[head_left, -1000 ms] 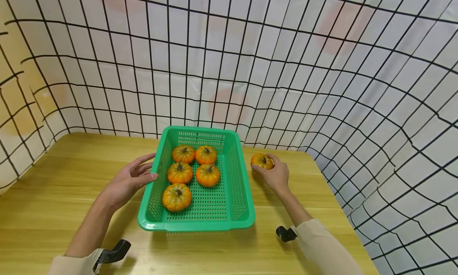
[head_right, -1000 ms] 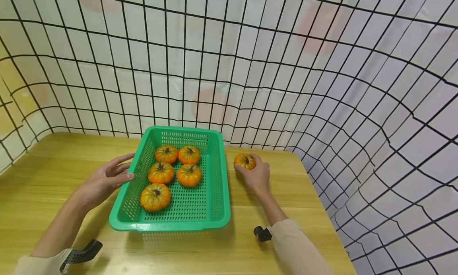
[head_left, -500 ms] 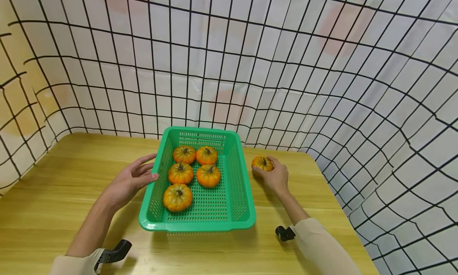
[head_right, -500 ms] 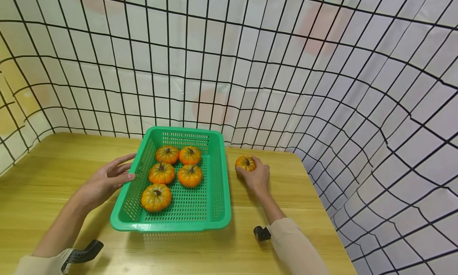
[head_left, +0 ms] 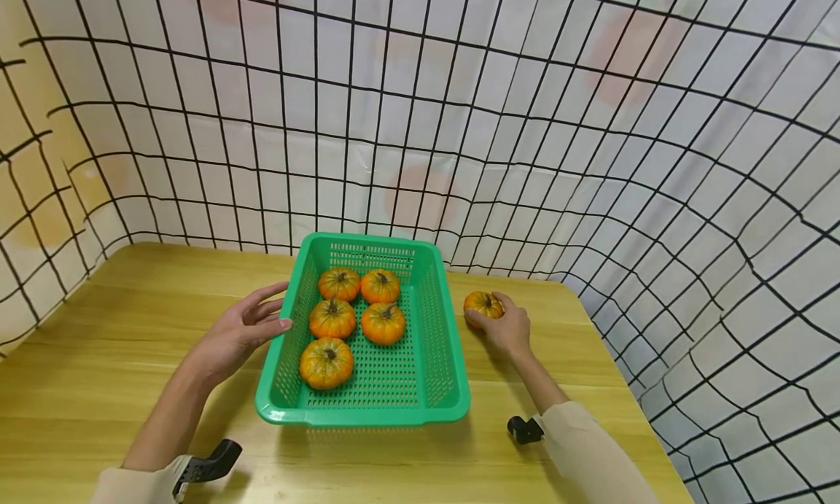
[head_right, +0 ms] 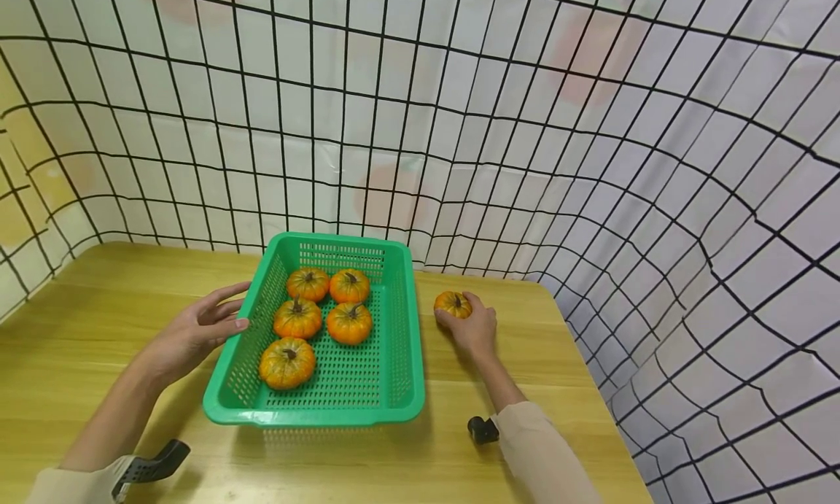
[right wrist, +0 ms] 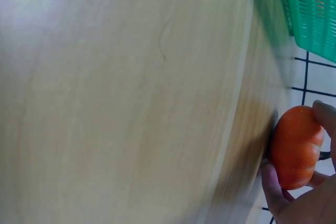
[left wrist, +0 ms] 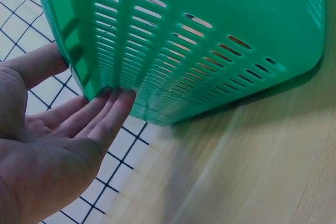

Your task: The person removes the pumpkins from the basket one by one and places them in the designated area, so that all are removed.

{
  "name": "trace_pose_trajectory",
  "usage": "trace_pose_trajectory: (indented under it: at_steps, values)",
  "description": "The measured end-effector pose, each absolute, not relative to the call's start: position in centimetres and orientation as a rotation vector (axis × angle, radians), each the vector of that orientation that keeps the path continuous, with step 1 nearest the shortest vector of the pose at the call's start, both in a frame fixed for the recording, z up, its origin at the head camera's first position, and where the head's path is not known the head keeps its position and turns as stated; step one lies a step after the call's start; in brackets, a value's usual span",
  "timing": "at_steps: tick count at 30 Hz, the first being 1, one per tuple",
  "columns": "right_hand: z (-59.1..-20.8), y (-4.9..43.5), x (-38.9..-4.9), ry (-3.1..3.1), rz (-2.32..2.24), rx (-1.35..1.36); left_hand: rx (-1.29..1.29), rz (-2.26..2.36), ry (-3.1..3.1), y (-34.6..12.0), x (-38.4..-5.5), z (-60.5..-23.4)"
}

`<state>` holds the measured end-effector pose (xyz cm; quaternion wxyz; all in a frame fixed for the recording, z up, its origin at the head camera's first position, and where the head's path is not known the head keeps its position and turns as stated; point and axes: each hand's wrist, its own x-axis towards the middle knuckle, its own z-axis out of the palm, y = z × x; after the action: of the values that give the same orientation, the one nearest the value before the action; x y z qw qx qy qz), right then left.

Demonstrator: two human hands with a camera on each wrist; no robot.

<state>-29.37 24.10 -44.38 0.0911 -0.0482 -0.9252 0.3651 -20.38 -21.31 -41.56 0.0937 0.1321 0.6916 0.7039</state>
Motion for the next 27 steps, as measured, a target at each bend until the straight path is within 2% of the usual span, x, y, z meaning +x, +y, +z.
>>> trace_pose_trajectory:
  at_steps: [27]
  values:
    - [-44.09, 24.03, -29.55, -2.806, 1.071, -0.156, 0.391, 2.104, 2.030, -21.26, -20.38, -41.45]
